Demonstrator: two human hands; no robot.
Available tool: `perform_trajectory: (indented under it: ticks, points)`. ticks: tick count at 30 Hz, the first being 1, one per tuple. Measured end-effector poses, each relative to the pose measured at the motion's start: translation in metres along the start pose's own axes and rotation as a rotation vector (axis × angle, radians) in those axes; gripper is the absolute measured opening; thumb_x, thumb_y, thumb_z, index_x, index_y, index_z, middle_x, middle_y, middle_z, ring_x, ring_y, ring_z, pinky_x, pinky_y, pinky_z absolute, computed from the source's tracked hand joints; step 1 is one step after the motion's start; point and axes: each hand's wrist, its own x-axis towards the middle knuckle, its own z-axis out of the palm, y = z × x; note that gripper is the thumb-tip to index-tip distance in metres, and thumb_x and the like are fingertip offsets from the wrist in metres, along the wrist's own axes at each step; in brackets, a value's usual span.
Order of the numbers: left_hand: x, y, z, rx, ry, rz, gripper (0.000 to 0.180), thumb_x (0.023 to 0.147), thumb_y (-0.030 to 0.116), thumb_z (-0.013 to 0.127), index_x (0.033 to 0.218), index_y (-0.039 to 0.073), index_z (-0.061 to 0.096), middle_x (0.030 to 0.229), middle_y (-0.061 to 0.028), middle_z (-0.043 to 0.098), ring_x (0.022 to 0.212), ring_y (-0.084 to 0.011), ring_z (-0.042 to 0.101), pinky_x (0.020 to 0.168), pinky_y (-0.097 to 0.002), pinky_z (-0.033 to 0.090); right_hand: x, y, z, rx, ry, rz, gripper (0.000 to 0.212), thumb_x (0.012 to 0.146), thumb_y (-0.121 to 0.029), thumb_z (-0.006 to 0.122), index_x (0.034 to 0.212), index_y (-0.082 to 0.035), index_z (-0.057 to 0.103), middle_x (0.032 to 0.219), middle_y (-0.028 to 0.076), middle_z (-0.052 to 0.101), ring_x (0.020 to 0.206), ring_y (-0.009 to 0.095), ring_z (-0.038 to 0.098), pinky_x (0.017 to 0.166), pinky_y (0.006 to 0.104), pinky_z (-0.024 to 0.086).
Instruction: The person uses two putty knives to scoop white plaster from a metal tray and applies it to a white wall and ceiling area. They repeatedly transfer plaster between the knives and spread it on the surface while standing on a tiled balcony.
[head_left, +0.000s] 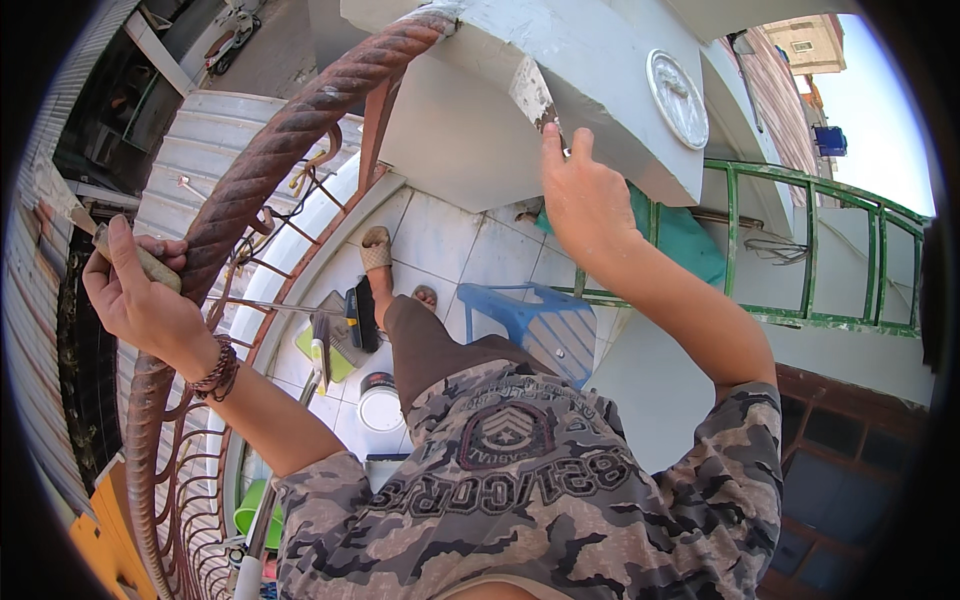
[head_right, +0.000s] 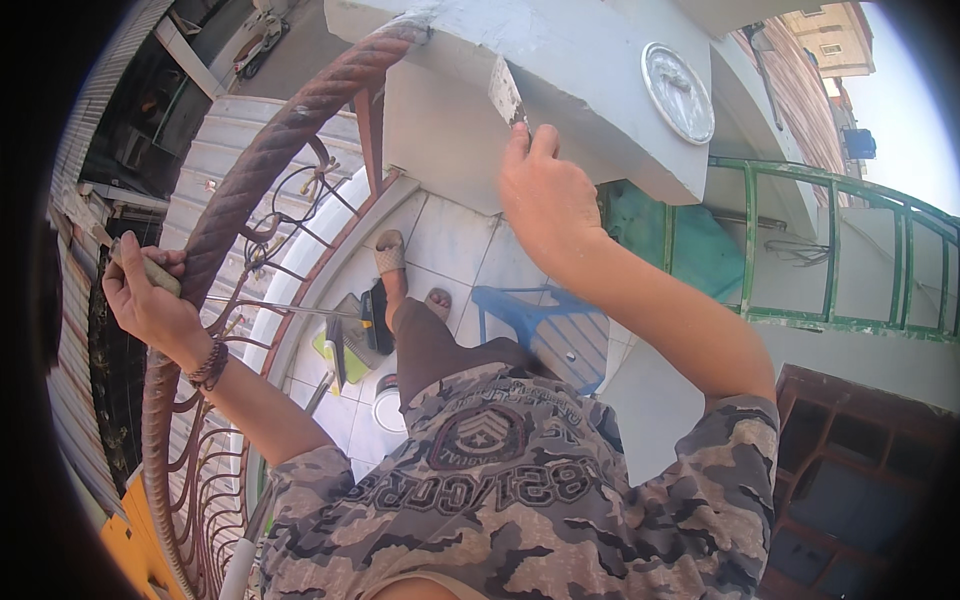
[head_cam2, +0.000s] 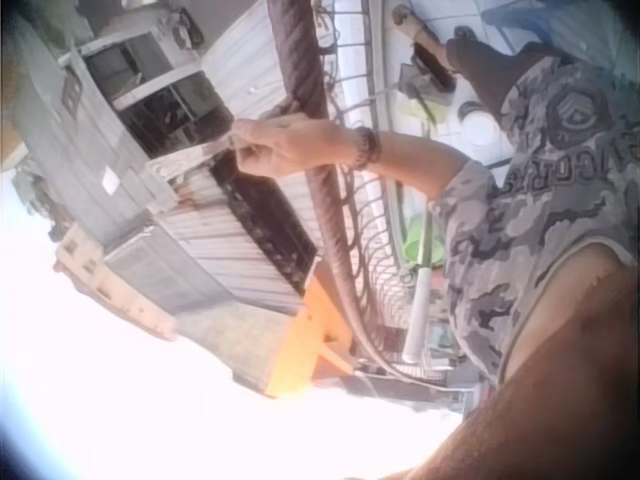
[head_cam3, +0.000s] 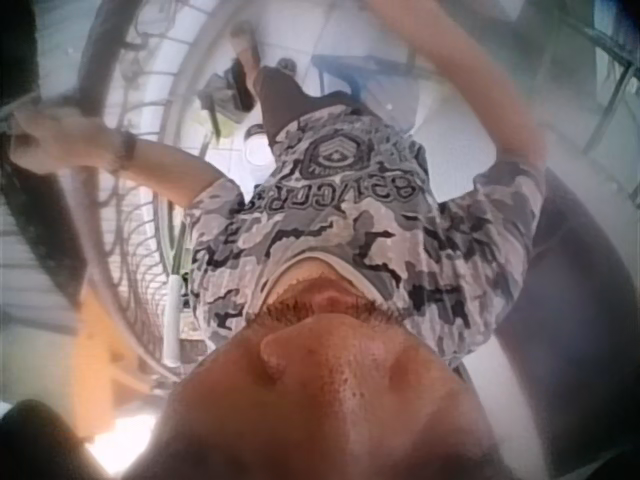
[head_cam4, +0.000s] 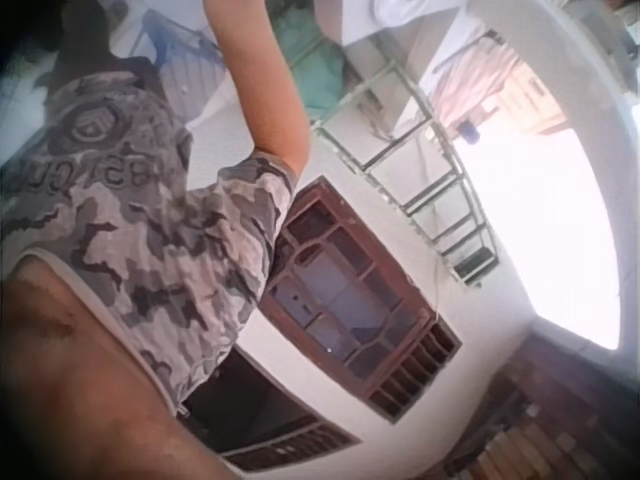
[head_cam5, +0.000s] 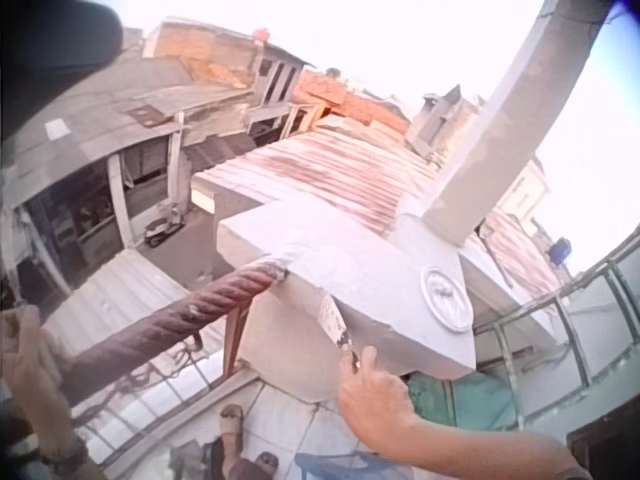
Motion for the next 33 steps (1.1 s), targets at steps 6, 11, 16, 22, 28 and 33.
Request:
perform_trajectory:
  ticks: [6, 11, 16, 22, 28, 33]
  points:
    - [-0.002, 0.0, 0.003, 0.028, -0.005, 0.032, 0.027, 0.093, 0.02, 0.065, 0.097, -0.003, 0.05, 0.06, -0.0073, 0.058, 0.049, -0.0111, 0.055, 0.046, -0.0202, 0.043, 0.01, -0.007, -0.006, 0.014, 0.055, -0.042, 0.06, 0.074, -0.009, 0.065, 0.13, 0.006, 0.049, 0.094, 0.014, 0.05, 0.056, 0.017, 0.064, 0.047, 0.0258, 0.054]
    - [-0.003, 0.004, 0.006, 0.022, 0.016, 0.027, 0.027, 0.093, 0.019, 0.064, 0.097, -0.003, 0.049, 0.061, -0.0069, 0.057, 0.049, -0.0105, 0.055, 0.046, -0.0198, 0.044, 0.017, 0.002, 0.006, -0.052, 0.125, -0.047, 0.059, 0.074, -0.008, 0.065, 0.13, 0.007, 0.049, 0.095, 0.015, 0.05, 0.056, 0.02, 0.065, 0.047, 0.0267, 0.054]
    - [-0.003, 0.001, 0.003, 0.0, 0.023, 0.043, 0.027, 0.093, 0.018, 0.065, 0.097, -0.003, 0.049, 0.061, -0.0066, 0.057, 0.049, -0.0099, 0.054, 0.046, -0.0194, 0.044, -0.007, 0.026, -0.002, 0.174, 0.028, -0.025, 0.053, 0.079, -0.007, 0.062, 0.13, 0.001, 0.052, 0.097, 0.015, 0.052, 0.064, 0.028, 0.066, 0.054, 0.035, 0.055]
    - [-0.006, 0.002, 0.006, 0.029, 0.041, 0.05, 0.027, 0.092, 0.018, 0.066, 0.097, -0.003, 0.049, 0.06, -0.0065, 0.056, 0.048, -0.0091, 0.053, 0.045, -0.0191, 0.043, 0.006, 0.056, -0.024, 0.422, 0.128, -0.011, 0.035, 0.088, -0.012, 0.056, 0.123, -0.009, 0.058, 0.098, 0.011, 0.058, 0.075, 0.032, 0.065, 0.064, 0.0423, 0.053]
    - [-0.003, -0.002, 0.005, 0.046, 0.042, 0.089, 0.028, 0.092, 0.018, 0.066, 0.098, -0.003, 0.049, 0.06, -0.0065, 0.056, 0.048, -0.009, 0.053, 0.045, -0.0188, 0.042, 0.032, 0.066, -0.042, 0.348, 0.162, -0.094, 0.031, 0.088, -0.012, 0.056, 0.117, -0.009, 0.062, 0.094, 0.01, 0.061, 0.079, 0.031, 0.065, 0.067, 0.0414, 0.052]
    - [-0.003, -0.001, 0.004, 0.053, 0.05, 0.082, 0.029, 0.092, 0.019, 0.066, 0.098, -0.003, 0.048, 0.06, -0.0069, 0.056, 0.048, -0.0093, 0.053, 0.045, -0.0191, 0.042, 0.029, 0.075, -0.052, 0.288, 0.009, -0.074, 0.032, 0.087, -0.012, 0.056, 0.118, -0.01, 0.063, 0.094, 0.009, 0.061, 0.082, 0.03, 0.064, 0.071, 0.0405, 0.051]
